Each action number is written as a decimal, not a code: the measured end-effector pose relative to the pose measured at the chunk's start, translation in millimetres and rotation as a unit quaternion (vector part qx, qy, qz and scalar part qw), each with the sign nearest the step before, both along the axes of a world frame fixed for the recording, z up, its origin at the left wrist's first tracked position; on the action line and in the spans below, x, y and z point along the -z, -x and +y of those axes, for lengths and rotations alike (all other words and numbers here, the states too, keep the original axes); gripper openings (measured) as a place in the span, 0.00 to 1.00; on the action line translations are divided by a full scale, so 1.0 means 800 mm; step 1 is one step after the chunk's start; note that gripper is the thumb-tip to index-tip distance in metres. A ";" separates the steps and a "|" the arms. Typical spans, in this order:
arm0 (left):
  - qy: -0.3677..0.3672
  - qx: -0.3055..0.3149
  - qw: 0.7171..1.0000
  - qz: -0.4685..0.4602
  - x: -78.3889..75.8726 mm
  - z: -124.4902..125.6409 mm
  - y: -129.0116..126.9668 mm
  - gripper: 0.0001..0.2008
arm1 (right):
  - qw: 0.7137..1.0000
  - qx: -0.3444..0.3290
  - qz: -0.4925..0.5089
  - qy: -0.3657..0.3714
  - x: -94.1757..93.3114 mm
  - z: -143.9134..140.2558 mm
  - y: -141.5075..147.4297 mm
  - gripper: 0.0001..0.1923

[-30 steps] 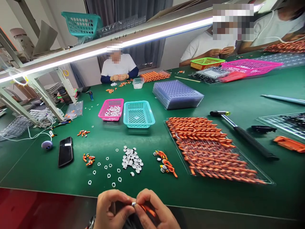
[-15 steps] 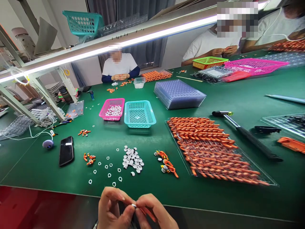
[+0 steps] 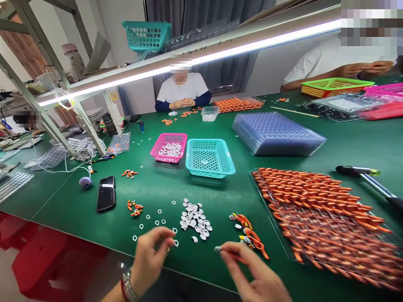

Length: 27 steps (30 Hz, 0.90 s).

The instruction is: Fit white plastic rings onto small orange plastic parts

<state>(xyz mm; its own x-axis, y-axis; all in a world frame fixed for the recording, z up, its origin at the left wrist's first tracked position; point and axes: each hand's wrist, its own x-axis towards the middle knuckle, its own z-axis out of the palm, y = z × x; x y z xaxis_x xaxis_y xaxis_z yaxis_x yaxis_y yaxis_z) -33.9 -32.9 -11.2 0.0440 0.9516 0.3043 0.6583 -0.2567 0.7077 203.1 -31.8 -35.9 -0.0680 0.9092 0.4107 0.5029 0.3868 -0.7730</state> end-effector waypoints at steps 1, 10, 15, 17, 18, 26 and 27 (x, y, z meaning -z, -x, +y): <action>-0.023 -0.044 0.998 0.033 -0.005 0.011 0.019 0.08 | 0.998 0.056 -0.030 -0.016 0.003 0.010 -0.013 0.15; -0.070 -0.132 0.979 0.142 -0.011 0.042 0.092 0.05 | 0.989 0.128 -0.020 -0.064 0.009 0.019 -0.010 0.14; -0.086 0.005 0.990 0.114 -0.008 0.009 0.017 0.03 | 0.978 -0.079 0.170 0.090 0.013 -0.014 0.068 0.12; -0.107 0.055 0.989 0.087 -0.003 -0.004 -0.011 0.03 | 0.961 -0.105 0.225 0.119 0.015 -0.018 0.086 0.12; -0.117 0.067 0.988 0.071 0.000 -0.008 -0.021 0.03 | 0.955 -0.105 0.246 0.126 0.016 -0.017 0.090 0.11; 0.089 0.072 0.980 -0.164 -0.014 -0.016 -0.036 0.04 | 0.908 -0.065 0.374 0.179 0.012 -0.021 0.065 0.09; 0.112 0.070 0.974 -0.182 -0.017 -0.015 -0.036 0.06 | 0.902 -0.060 0.387 0.182 0.009 -0.024 0.065 0.08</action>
<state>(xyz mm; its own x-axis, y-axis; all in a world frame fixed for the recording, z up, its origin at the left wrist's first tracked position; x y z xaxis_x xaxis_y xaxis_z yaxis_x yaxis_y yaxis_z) -5.4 -44.9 2.8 0.1054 0.9884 0.1091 0.3236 -0.1378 0.9361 151.0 -50.8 -42.7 0.0038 0.9986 0.0528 -0.2695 0.0519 -0.9616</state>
